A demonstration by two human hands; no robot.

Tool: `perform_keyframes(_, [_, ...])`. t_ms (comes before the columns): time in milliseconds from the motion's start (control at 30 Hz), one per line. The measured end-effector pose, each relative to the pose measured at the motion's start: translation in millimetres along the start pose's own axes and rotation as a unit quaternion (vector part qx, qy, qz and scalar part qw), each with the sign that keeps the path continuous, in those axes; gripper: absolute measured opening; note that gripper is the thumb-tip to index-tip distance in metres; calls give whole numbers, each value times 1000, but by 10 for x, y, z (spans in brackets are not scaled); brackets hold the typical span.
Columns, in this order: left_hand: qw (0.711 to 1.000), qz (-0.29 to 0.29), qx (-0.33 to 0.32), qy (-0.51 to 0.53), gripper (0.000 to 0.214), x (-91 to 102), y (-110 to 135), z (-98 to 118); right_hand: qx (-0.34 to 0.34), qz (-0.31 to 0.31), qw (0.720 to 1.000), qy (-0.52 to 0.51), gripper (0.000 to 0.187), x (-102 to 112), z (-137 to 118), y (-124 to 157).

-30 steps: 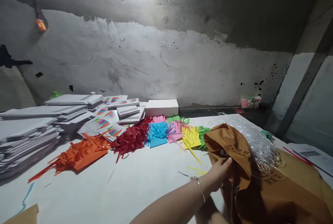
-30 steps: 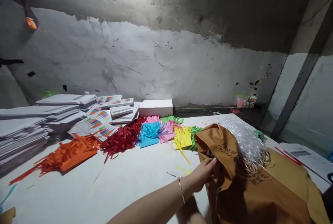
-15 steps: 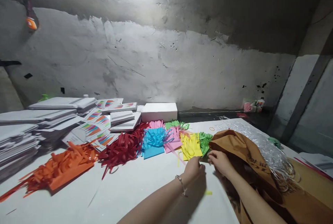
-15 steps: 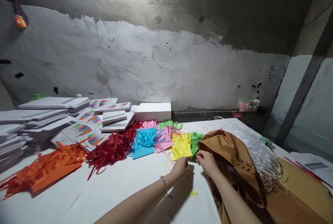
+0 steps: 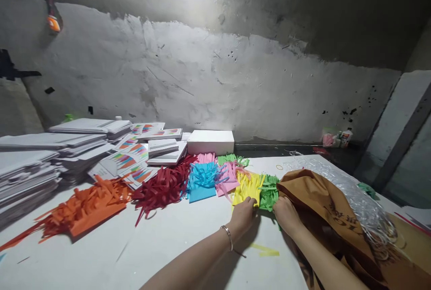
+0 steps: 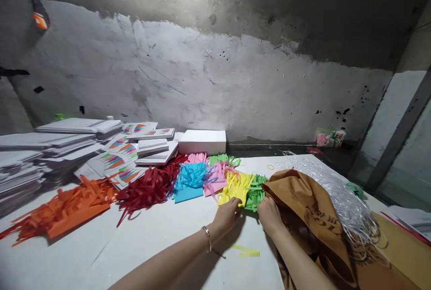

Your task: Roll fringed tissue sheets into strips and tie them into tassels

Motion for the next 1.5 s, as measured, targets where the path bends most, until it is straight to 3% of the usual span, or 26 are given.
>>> perform_keyframes(167, [999,-3,36,31,27,-46,54,-158,-29,19,999,-16,23,-98,70,47])
perform_keyframes(400, [993,18,31,114,30,-121,-144,-114,-12,79,996,-35,19,-18,91,162])
perform_keyframes(633, [985,28,10,167,29,-182,-224,-140,26,96,993,-57,18,153,-137,275])
perform_keyframes(833, [986,20,-25,166,28,-255,-200,-151,136,36,988,-62,29,197,-588,38])
perform_keyframes(967, [988,11,-39,148,27,-251,-167,-168,174,-17,984,-16,27,175,-689,-120])
perform_keyframes(1267, [989,32,-19,145,26,-240,-141,-202,112,-50,988,97,25,120,-638,1])
perform_keyframes(1500, [986,47,-13,162,26,-179,-103,-177,107,-51,988,103,22,-16,-740,-40])
Point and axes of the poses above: each hand's wrist, its own y-axis away from the middle knuckle, its own x-axis out of the back of the hand, z = x × y, the point moved 9 cm from there along -y, towards the middle knuckle, and after that the axes turned 1 degree about -x, right-handed, at the moved point
